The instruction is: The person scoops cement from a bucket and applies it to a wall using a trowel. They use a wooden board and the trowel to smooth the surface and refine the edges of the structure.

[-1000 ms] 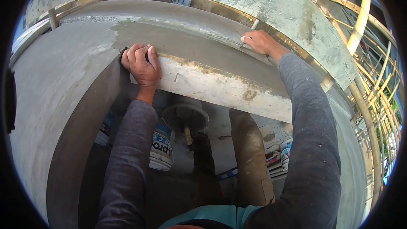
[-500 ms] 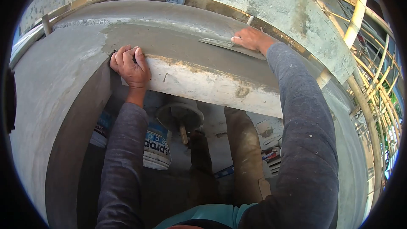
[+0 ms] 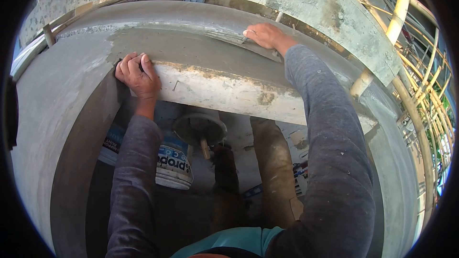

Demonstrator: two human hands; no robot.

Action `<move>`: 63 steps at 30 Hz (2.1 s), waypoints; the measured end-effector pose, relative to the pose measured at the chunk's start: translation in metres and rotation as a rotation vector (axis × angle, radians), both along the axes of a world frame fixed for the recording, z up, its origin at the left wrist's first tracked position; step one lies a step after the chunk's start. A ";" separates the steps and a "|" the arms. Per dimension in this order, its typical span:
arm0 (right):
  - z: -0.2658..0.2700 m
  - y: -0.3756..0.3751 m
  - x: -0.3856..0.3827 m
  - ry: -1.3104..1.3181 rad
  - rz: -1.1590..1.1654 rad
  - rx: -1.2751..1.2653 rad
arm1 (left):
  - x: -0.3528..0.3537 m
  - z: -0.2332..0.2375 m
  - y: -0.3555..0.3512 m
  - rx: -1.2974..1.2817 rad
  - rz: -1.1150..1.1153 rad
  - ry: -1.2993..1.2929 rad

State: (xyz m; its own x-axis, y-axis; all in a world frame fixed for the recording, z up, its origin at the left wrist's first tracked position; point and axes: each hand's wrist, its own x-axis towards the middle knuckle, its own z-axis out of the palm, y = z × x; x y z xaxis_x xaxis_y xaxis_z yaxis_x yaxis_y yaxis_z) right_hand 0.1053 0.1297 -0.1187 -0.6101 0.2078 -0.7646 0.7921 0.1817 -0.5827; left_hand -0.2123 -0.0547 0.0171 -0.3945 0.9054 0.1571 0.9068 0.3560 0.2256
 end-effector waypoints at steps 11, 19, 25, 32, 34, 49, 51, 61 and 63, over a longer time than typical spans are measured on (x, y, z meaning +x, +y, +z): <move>0.080 0.021 0.075 -0.027 0.132 -0.137 | 0.000 0.000 0.000 -0.004 0.034 -0.035; 0.045 0.020 0.064 -0.161 -0.086 -0.069 | -0.003 0.000 0.003 0.006 0.018 -0.041; 0.001 0.016 0.009 -0.125 -0.029 -0.094 | 0.000 0.000 -0.002 0.000 0.029 -0.036; 0.010 0.009 0.020 -0.033 0.007 -0.176 | -0.002 -0.001 -0.001 0.006 0.030 -0.038; 0.021 0.018 0.032 -0.014 -0.036 -0.291 | -0.002 -0.002 -0.001 0.013 0.038 -0.039; 0.038 0.027 0.048 -0.052 0.118 -0.151 | -0.001 -0.001 -0.001 0.014 0.034 -0.040; 0.046 0.030 0.069 -0.060 0.071 -0.104 | -0.001 -0.001 0.001 0.014 0.046 -0.050; 0.004 0.000 -0.044 -0.109 0.130 0.019 | -0.003 -0.001 -0.003 -0.006 0.012 -0.028; 0.007 0.002 -0.011 -0.093 0.124 0.039 | -0.002 -0.002 -0.001 0.007 0.014 -0.035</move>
State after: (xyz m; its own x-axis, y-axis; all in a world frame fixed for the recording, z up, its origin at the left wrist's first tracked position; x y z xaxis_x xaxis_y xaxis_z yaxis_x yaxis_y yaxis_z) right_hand 0.0938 0.1312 -0.1114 -0.5600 0.1661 -0.8117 0.8124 0.3020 -0.4988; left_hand -0.2146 -0.0560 0.0148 -0.4121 0.8988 0.1498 0.8935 0.3664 0.2597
